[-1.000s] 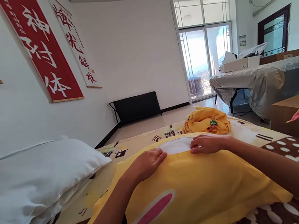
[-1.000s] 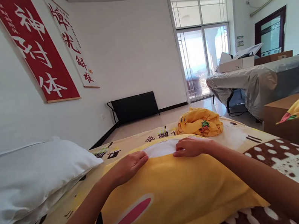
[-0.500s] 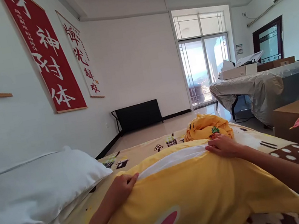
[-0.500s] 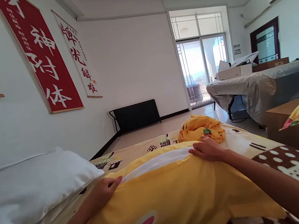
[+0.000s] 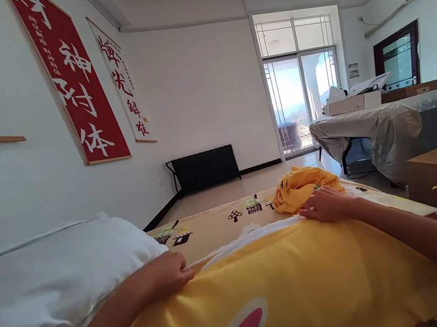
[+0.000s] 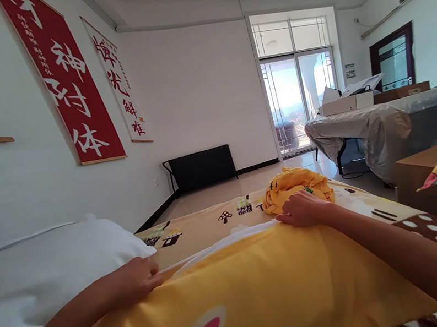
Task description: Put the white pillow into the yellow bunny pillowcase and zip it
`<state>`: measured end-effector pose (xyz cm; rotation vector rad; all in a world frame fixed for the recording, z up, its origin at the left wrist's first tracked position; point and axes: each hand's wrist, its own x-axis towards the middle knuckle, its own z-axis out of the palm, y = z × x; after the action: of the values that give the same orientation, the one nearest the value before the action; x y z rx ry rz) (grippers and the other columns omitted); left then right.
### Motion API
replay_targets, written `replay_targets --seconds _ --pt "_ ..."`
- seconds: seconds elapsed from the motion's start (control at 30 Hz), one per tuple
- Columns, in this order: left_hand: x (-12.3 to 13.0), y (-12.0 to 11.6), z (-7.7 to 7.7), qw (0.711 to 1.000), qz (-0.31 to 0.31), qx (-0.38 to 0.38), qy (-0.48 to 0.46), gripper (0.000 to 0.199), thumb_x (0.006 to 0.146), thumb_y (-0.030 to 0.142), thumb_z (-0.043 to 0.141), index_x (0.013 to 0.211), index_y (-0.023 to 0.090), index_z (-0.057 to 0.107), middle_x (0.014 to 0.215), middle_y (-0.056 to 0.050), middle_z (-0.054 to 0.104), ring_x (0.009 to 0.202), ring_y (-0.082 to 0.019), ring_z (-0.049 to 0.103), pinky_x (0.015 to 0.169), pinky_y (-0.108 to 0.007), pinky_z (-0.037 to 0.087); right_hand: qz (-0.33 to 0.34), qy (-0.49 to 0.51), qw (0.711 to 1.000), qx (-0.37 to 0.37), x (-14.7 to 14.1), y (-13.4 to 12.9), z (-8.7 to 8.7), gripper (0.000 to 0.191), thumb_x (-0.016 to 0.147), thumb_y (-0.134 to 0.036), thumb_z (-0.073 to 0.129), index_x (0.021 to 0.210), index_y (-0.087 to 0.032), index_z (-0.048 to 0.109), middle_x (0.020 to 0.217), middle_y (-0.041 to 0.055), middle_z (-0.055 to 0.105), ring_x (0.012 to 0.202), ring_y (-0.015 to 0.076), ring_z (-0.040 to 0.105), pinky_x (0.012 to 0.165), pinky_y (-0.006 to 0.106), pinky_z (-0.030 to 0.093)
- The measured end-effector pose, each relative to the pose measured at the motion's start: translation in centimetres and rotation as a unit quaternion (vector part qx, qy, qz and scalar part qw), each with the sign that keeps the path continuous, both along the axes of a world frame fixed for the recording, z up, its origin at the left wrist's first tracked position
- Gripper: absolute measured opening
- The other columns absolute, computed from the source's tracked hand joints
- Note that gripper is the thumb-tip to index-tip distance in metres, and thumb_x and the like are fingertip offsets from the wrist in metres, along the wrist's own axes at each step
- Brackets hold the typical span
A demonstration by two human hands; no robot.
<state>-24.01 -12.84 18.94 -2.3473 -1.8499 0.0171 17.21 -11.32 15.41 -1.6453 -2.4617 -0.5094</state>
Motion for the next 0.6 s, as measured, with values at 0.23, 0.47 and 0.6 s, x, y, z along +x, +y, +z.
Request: replay_targets --seconds 0.23,0.47,0.6 --pt "0.9 -0.2 -1.8 0.997 0.019 0.066 0.022 0.028 0.083 0.025 0.037 0.066 0.018 0.058 0.077 -0.011 0.067 0.069 -0.023 0.062 0.059 -0.032 0.036 -0.04 0.009 0.999 0.005 -0.5 -0.1 -1.3 0.023 0.082 -0.021 0.051 0.069 -0.015 0.069 0.07 0.0114 0.069 0.061 0.0222 0.061 0.058 0.031 0.035" --pt "1.4 -0.9 6.3 0.902 0.113 0.414 0.049 0.033 0.091 0.031 0.025 0.08 0.019 0.054 0.055 -0.002 0.051 0.051 -0.018 0.047 0.049 -0.028 0.023 -0.132 0.068 0.957 0.25 0.0 0.4 6.1 0.028 0.092 -0.022 0.039 0.08 -0.015 0.063 0.071 0.0106 0.068 0.059 0.0168 0.056 0.058 0.028 0.025" --pt "-0.2 -0.5 5.8 0.8 0.003 0.595 0.078 0.029 0.088 0.025 0.035 0.062 0.022 0.047 0.049 0.0 0.048 0.053 -0.016 0.047 0.051 -0.028 0.028 -0.117 0.133 0.894 0.413 0.4 1.0 6.2 0.039 0.095 -0.028 0.032 0.072 -0.016 0.06 0.068 0.01 0.067 0.058 0.0168 0.054 0.062 0.031 0.026"
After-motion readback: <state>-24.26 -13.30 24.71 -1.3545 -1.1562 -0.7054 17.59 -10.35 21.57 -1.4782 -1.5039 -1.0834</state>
